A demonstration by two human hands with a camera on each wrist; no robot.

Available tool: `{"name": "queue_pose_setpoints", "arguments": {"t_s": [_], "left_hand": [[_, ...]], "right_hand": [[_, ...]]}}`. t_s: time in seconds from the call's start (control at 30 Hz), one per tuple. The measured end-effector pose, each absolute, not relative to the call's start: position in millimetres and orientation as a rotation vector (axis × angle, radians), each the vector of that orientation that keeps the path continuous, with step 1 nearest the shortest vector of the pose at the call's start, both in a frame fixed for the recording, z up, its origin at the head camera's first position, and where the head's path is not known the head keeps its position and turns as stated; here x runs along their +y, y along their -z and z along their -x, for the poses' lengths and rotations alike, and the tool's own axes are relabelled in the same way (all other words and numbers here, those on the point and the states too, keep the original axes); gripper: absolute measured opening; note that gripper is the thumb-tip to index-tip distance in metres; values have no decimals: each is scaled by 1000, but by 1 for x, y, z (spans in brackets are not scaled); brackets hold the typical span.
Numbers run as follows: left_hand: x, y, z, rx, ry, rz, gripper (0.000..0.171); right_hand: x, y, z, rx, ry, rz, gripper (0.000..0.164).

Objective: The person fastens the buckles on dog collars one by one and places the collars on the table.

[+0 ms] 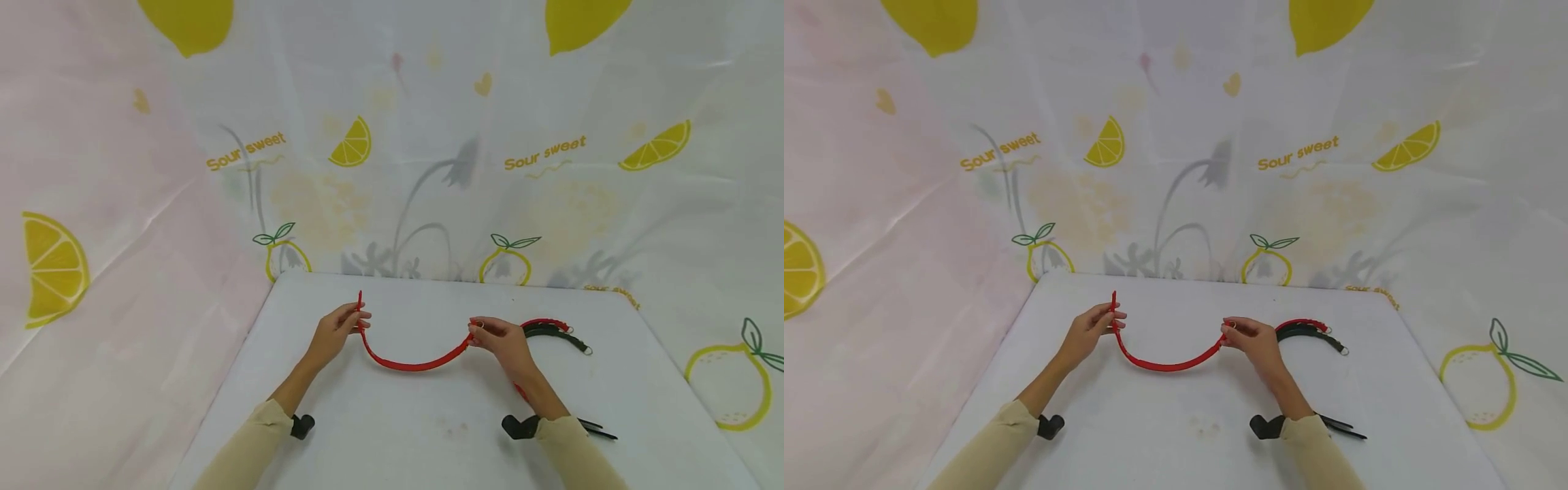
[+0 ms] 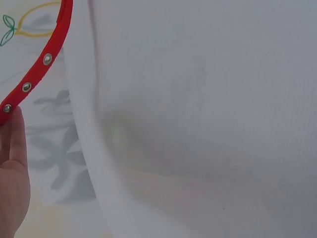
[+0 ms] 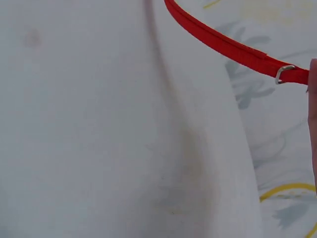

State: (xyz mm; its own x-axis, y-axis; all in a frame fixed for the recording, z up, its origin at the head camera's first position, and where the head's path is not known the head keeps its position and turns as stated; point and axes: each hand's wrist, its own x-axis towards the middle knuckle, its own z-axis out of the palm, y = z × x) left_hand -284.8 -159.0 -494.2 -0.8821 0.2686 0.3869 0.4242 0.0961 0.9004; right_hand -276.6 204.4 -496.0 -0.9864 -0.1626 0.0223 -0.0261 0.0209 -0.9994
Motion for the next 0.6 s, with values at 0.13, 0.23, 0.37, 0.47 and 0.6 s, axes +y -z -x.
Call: {"name": "queue_pose_setpoints", "arguments": {"t_s": [0.13, 0.23, 0.37, 0.47, 0.6], "left_hand": [[-155, 493, 281, -2264, 1934, 716, 28], [-151, 493, 278, -2290, 1944, 708, 30], [-145, 495, 277, -2326, 1942, 707, 35], [-141, 492, 277, -2317, 1969, 746, 34], [-132, 482, 273, -2291, 1990, 822, 28]], "right_hand": [[201, 510, 276, 2221, 2166, 206, 36], [197, 514, 275, 2219, 2220, 238, 34], [191, 505, 267, 2081, 2294, 255, 36], [185, 500, 265, 2000, 2335, 207, 38], [176, 493, 263, 1908, 2419, 179, 34]]}}
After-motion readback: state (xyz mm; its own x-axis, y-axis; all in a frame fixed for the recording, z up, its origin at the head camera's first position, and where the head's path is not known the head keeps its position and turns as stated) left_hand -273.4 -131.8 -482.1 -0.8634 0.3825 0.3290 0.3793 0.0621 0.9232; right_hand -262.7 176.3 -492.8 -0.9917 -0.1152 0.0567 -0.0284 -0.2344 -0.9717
